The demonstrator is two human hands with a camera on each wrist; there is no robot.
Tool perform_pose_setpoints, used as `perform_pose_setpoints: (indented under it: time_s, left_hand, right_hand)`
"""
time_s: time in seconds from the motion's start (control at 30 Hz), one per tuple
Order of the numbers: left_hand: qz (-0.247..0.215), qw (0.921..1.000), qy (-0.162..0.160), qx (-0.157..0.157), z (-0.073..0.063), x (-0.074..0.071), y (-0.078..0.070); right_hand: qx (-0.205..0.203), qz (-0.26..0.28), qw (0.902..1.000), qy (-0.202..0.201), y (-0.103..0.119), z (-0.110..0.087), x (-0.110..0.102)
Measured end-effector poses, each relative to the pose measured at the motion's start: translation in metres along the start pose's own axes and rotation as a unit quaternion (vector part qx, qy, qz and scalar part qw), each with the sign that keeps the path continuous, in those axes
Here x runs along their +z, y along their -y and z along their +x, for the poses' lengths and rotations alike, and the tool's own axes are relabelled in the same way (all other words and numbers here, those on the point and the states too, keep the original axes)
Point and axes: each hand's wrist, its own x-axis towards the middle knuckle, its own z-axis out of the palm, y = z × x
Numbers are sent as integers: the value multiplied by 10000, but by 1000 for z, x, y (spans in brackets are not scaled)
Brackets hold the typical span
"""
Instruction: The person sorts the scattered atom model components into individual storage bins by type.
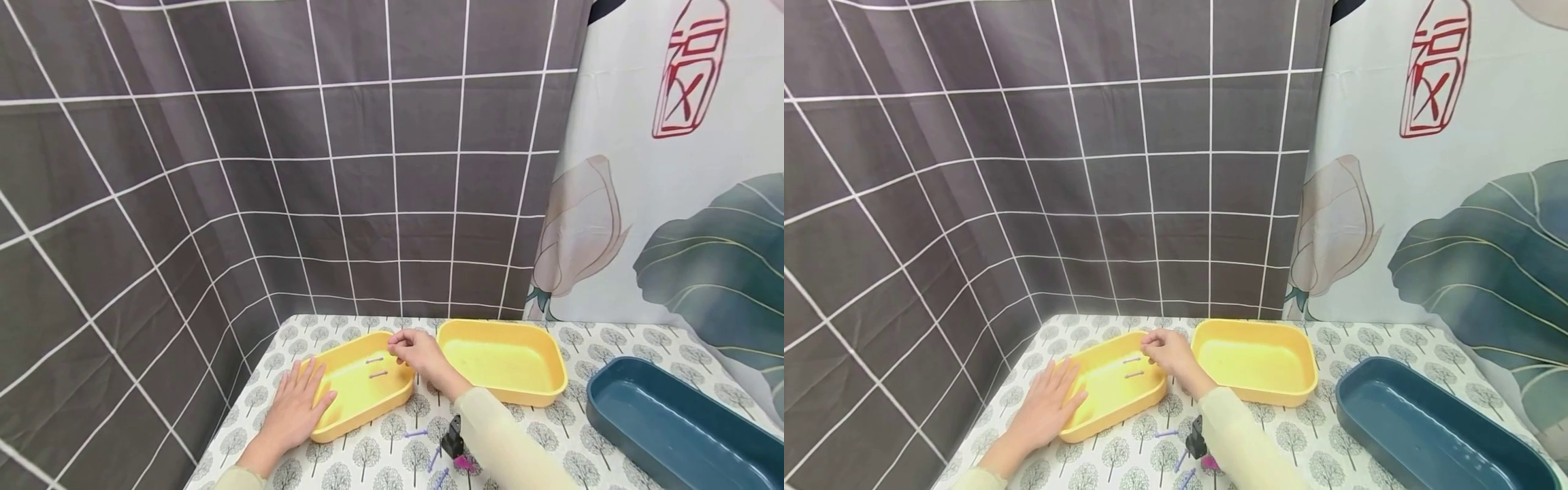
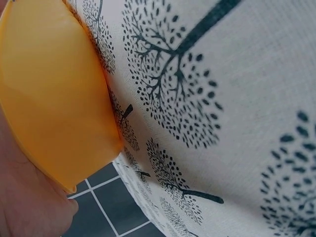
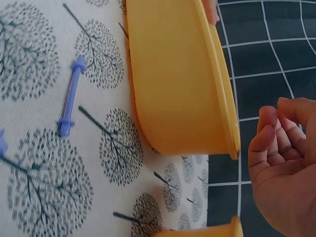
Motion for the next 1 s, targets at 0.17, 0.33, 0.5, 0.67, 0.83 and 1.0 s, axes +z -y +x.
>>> perform_pose_setpoints:
  time_s: [0.17, 0.33, 0.5, 0.67, 0.83, 1.0]
  left_hand:
    - [-21, 10000, 34, -26, 0, -1, -1]
    - [-80, 9999, 81, -61, 1, -3, -3]
    - [-39, 10000, 42, -58, 0, -1, -1]
    - [-26, 10000, 64, -51, 0, 0, 0]
    - [-100, 9999, 53, -82, 0, -2, -1]
    - [-133, 9998, 96, -101, -1, -4, -2]
  right_hand:
    - [62, -38, 10000, 54, 3, -7, -10]
    - [196, 191, 9996, 79, 6, -17, -21]
    - [126, 228, 9995, 189, 2, -27, -31]
    - [-29, 19, 9995, 302, -3, -37, -43]
    - [-211, -81, 9987, 460, -5, -48, -55]
    - [-390, -254, 9977, 497, -6, -62, -66]
